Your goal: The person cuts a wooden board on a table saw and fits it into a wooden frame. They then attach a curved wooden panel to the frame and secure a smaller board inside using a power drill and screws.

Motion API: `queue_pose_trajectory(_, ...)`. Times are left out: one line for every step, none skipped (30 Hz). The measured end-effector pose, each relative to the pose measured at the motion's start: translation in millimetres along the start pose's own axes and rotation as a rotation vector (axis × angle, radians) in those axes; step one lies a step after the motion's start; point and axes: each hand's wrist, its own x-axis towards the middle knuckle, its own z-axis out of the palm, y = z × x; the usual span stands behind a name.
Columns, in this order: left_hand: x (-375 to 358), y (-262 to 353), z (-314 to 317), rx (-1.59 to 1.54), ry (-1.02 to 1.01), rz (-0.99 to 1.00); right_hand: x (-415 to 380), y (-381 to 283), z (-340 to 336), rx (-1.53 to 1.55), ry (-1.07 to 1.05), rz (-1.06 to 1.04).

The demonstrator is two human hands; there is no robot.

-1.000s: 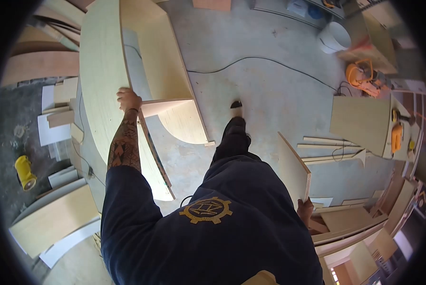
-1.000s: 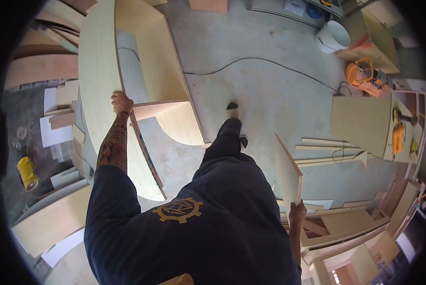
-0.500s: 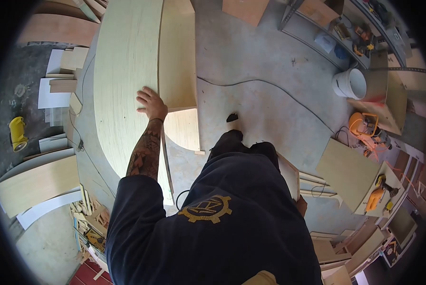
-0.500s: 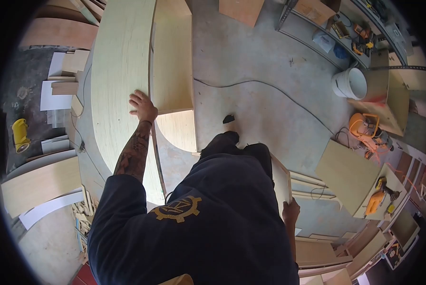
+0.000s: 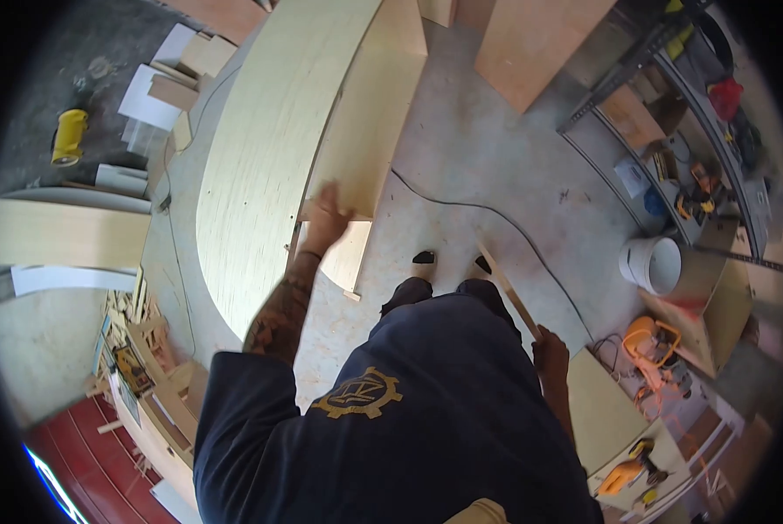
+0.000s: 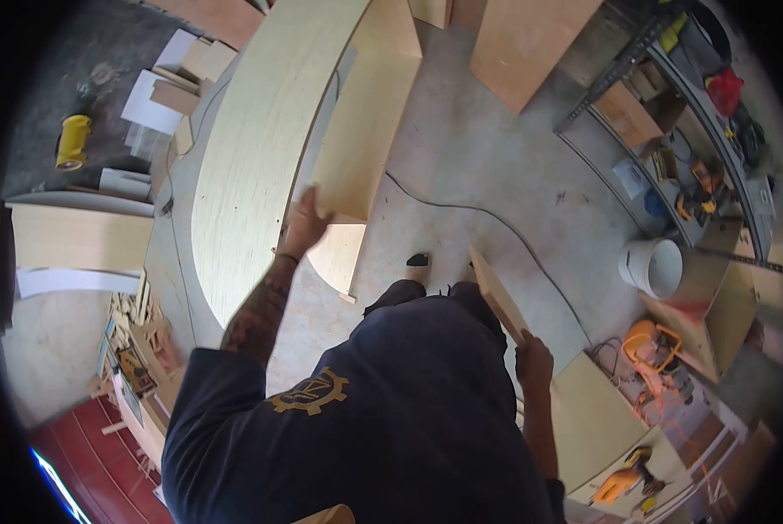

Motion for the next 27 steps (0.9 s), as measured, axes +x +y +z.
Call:
queue_pose_trajectory(-19, 24, 23, -0.035, 0.007, 0.107, 26, 0, -10, -0.097, -0.042, -0.118)
queue_pose_trajectory(-36, 76, 16, -0.254, -0.206, -0.067, 50, 1, -16, -0.100, -0.015, -0.274)
queue_pose_trajectory(-55, 115, 21, -0.217, -0.273, 0.016, 73, -4, -22, -0.117, -0.020, -0.396)
queue_pose_trajectory(-74, 141, 34, -0.277, -0.271, 0.103, 93, -18, -32, -0.193, -0.078, -0.456)
queue_pose_trajectory(-90, 172, 37, -0.366, -0.274, 0.153, 110, -38, -41, -0.271, -0.135, -0.514)
queue_pose_trajectory(-103, 199, 35, -0.423, -0.272, 0.162, 125, -56, -48, -0.312, -0.179, -0.584)
queue_pose_trajectory(-115, 220, 35, -0.446, -0.255, 0.130, 138, -74, -51, -0.356, -0.224, -0.658)
queue_pose_trajectory(-124, 232, 35, -0.469, -0.233, 0.096, 147, -91, -51, -0.376, -0.240, -0.727)
queue_pose_trajectory(-133, 235, 36, -0.472, -0.216, 0.079, 154, -108, -50, -0.396, -0.259, -0.801)
queue_pose_trajectory(-143, 235, 36, -0.507, -0.223, 0.020, 161, -125, -47, -0.409, -0.269, -0.827)
queue_pose_trajectory(-153, 233, 34, -0.543, -0.227, -0.042, 164, -144, -43, -0.446, -0.287, -0.914)
queue_pose_trajectory(-161, 228, 30, -0.546, -0.200, -0.069, 164, -162, -38, -0.482, -0.306, -1.002)
queue_pose_trajectory(-170, 220, 25, -0.473, -0.217, -0.112, 162, -179, -30, -0.494, -0.318, -1.038)
queue_pose_trajectory(-181, 213, 20, -0.402, -0.233, -0.157, 159, -194, -20, -0.491, -0.341, -1.079)
queue_pose_trajectory(-194, 203, 19, -0.408, -0.203, -0.184, 156, -209, -10, -0.489, -0.363, -1.119)
queue_pose_trajectory(-207, 192, 20, -0.370, -0.178, -0.240, 152, -223, -1, -0.507, -0.372, -1.150)
queue_pose_trajectory(-220, 182, 22, -0.335, -0.156, -0.294, 148, -236, 8, -0.502, -0.389, -1.232)
queue_pose_trajectory(-233, 177, 21, -0.344, -0.131, -0.311, 143, -248, 17, -0.496, -0.404, -1.311)
queue_pose_trajectory(-249, 172, 20, -0.284, -0.082, -0.382, 138, -262, 27, -0.513, -0.407, -1.336)
queue_pose_trajectory(-264, 168, 20, -0.222, -0.035, -0.452, 131, -275, 38, -0.513, -0.434, -1.392)
queue_pose_trajectory(-278, 162, 21, -0.227, -0.014, -0.463, 123, -290, 49, -0.512, -0.460, -1.446)
queue_pose_trajectory(-294, 155, 23, -0.192, 0.030, -0.518, 115, -304, 61, -0.524, -0.458, -1.465)
queue_pose_trajectory(-310, 148, 25, -0.158, 0.069, -0.571, 106, -317, 72, -0.547, -0.468, -1.534)
queue_pose_trajectory(-324, 139, 27, -0.161, 0.079, -0.575, 95, -331, 85, -0.569, -0.477, -1.598)
queue_pose_trajectory(-338, 131, 29, -0.167, 0.137, -0.626, 86, -342, 103, -0.577, -0.475, -1.602)
queue_pose_trajectory(-352, 123, 32, -0.175, 0.195, -0.674, 78, -354, 122, -0.623, -0.476, -1.667)
queue_pose_trajectory(-364, 115, 33, -0.171, 0.235, -0.696, 70, -367, 138, -0.671, -0.475, -1.728)
